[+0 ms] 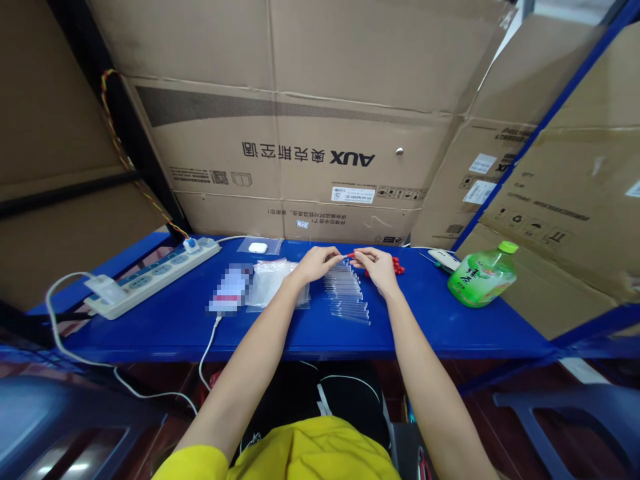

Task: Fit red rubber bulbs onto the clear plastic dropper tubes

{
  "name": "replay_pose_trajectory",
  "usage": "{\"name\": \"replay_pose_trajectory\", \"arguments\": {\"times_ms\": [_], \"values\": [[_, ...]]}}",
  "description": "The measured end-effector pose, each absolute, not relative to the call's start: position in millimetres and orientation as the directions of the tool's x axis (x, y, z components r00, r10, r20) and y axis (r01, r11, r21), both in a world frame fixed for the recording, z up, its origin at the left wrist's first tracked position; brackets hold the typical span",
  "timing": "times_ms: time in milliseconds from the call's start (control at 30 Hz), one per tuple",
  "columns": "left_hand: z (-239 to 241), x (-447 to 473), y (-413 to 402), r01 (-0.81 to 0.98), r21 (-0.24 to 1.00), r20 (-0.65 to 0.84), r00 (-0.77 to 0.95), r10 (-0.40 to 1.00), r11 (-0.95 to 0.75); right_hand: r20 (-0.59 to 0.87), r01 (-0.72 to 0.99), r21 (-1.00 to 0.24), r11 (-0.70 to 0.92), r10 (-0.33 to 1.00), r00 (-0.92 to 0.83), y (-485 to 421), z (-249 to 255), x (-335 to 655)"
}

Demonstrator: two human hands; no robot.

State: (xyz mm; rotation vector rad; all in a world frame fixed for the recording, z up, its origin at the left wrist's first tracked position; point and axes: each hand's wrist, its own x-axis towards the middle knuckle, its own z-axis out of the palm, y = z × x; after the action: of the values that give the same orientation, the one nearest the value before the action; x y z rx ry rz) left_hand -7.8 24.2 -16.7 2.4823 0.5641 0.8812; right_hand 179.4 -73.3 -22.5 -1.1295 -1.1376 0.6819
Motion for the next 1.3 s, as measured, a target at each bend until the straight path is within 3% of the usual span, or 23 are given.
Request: {"name": "replay_pose_trajectory", "arguments": {"times_ms": [300, 467, 633, 767, 933, 1033, 1133, 1300], "values": [[-26, 0, 25, 0.222, 0.414, 0.434, 0.804, 0.406, -0.883, 0.284, 0.308, -0.941, 0.143, 0.828, 0.483, -149, -45, 232], [-24, 1, 21, 0.227, 0.398, 0.405, 0.826, 0.393, -0.889, 0.288, 0.420, -0.904, 0.081, 0.841, 0.457, -177, -55, 246], [-19, -3, 17, 0.267, 0.401, 0.375, 0.825, 0.423, -0.876, 0.382, 0.724, -0.689, -0.008, 0.846, 0.372, -183, -61, 246], [-14, -4, 12, 0.299, 0.396, 0.369, 0.814, 0.449, -0.868, 0.424, 0.860, -0.506, -0.067, 0.849, 0.316, -176, -66, 245], [-4, -13, -25, 0.305, 0.417, 0.394, 0.788, 0.472, -0.856, 0.442, 0.888, -0.448, -0.102, 0.838, 0.319, -169, -71, 245], [-4, -23, -69, 0.228, 0.443, 0.395, 0.819, 0.416, -0.867, 0.446, 0.890, -0.444, -0.105, 0.835, 0.321, -168, -70, 244], [-12, -34, -106, 0.230, 0.380, 0.362, 0.855, 0.373, -0.896, 0.446, 0.898, -0.430, -0.096, 0.842, 0.303, -167, -67, 241], [-28, -42, -120, 0.359, 0.291, 0.337, 0.829, 0.446, -0.887, 0.458, 0.885, -0.465, -0.031, 0.847, 0.270, -166, -61, 236]]}}
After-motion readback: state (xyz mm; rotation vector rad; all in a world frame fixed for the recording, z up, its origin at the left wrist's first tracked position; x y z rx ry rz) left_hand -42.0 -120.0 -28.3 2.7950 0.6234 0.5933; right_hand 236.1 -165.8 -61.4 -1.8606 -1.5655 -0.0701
